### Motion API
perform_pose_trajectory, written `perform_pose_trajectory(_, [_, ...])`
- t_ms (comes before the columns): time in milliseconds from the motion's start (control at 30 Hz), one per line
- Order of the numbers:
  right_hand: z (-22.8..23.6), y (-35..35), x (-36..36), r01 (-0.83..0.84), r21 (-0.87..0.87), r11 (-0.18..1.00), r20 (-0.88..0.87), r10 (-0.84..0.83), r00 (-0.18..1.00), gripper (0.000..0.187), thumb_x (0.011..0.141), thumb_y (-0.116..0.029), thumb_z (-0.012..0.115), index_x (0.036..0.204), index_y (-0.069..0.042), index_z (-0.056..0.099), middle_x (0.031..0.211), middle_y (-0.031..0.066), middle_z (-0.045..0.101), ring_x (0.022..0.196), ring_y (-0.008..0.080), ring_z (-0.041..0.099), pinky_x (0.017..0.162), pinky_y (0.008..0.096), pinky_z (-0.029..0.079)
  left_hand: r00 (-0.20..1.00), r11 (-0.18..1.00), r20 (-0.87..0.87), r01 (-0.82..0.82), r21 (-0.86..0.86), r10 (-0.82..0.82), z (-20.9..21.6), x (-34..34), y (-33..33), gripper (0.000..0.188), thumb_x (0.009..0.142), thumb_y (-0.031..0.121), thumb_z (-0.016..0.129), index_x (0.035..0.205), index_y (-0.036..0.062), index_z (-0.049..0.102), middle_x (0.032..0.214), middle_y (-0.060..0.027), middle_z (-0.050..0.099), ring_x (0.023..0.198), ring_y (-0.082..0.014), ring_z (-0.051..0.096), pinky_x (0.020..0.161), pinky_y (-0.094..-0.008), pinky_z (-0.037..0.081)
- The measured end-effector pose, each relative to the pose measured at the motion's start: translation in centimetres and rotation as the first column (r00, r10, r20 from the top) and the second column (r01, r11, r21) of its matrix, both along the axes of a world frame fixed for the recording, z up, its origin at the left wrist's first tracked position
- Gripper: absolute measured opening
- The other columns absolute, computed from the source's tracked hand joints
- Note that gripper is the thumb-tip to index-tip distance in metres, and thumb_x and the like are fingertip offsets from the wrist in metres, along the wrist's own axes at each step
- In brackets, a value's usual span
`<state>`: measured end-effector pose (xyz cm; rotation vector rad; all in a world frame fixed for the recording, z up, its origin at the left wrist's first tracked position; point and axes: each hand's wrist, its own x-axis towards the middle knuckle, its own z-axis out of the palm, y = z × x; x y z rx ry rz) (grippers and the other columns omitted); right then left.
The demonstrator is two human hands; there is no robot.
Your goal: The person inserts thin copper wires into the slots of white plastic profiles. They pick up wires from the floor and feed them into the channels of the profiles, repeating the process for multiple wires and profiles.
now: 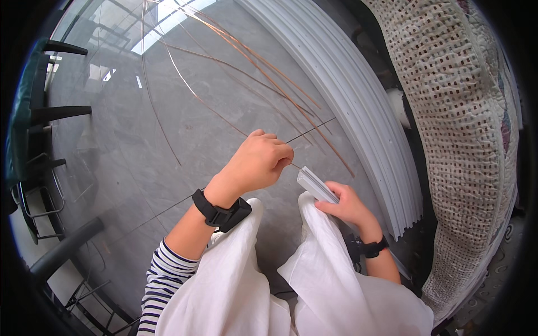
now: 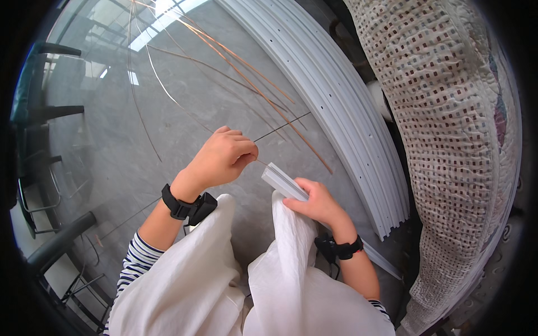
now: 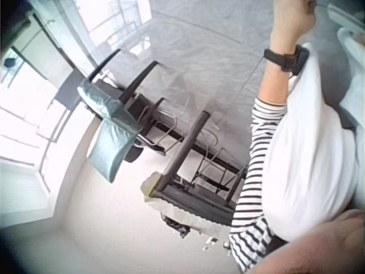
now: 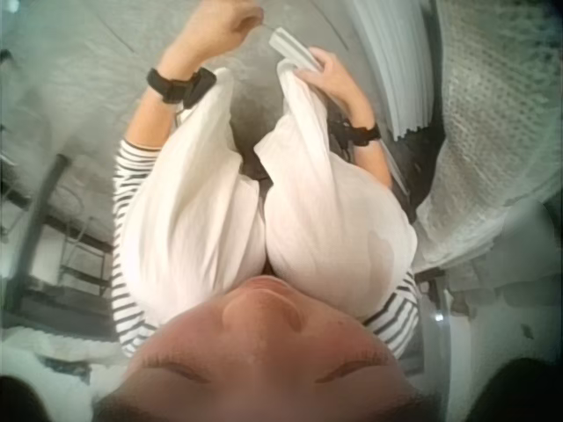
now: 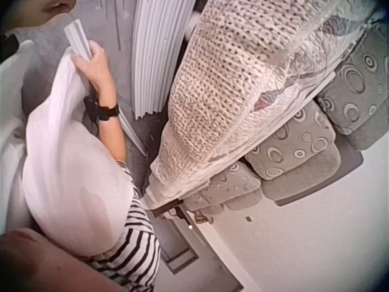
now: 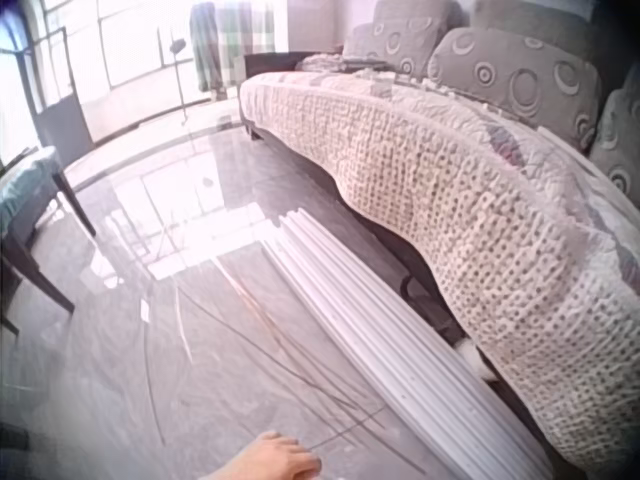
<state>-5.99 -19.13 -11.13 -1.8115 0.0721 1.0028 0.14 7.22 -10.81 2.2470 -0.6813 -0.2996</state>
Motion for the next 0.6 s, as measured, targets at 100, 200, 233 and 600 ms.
perform_pose_trajectory(100, [-0.18,0.03,-0.08,-0.003,0.003,1.000,-0.012,0.003,1.000,0.034,0.076,-0.023,0.074,0.100,0.000,0.066,0.086,0.0063,0.067,0.080,0.0132,0.060,0.074,0.0301,0.049,1.000,1.000,0.006,0.005,0.000,-0.005,-0.17,-0.07,0.00,0.006,0.075,0.003,0.064,0.075,0.0091,0.064,0.065,-0.0015,0.059,0.068,-0.0206,0.054,0.068,-0.0333,0.037])
perform_pose_trajectory(200, [-0.20,0.05,-0.11,-0.011,0.001,1.000,-0.002,0.011,1.000,0.034,0.076,-0.023,0.074,0.099,0.000,0.066,0.086,0.0062,0.066,0.080,0.0132,0.060,0.074,0.0300,0.049,1.000,1.000,0.008,0.008,-0.001,-0.008,-0.21,-0.05,-0.05,0.006,0.075,0.003,0.064,0.075,0.0092,0.064,0.065,-0.0016,0.059,0.068,-0.0207,0.054,0.068,-0.0333,0.037])
perform_pose_trajectory(233, [-0.15,0.07,-0.04,-0.015,0.005,1.000,0.005,0.015,1.000,0.034,0.076,-0.023,0.074,0.099,0.000,0.066,0.085,0.0061,0.066,0.080,0.0132,0.060,0.074,0.0300,0.049,1.000,1.000,0.005,0.010,0.006,-0.010,-0.07,-0.02,-0.04,0.006,0.075,0.003,0.064,0.075,0.0092,0.064,0.065,-0.0016,0.058,0.068,-0.0207,0.054,0.068,-0.0333,0.037])
perform_pose_trajectory(600, [0.26,0.24,0.03,-0.021,-0.020,1.000,-0.003,0.021,1.000,0.035,0.076,-0.023,0.074,0.102,0.000,0.066,0.087,0.0058,0.067,0.082,0.0130,0.060,0.076,0.0300,0.049,1.000,1.000,-0.011,0.011,0.011,-0.011,0.13,-0.01,-0.36,0.007,0.074,0.002,0.064,0.075,0.0091,0.064,0.063,-0.0022,0.057,0.067,-0.0209,0.055,0.068,-0.0333,0.038])
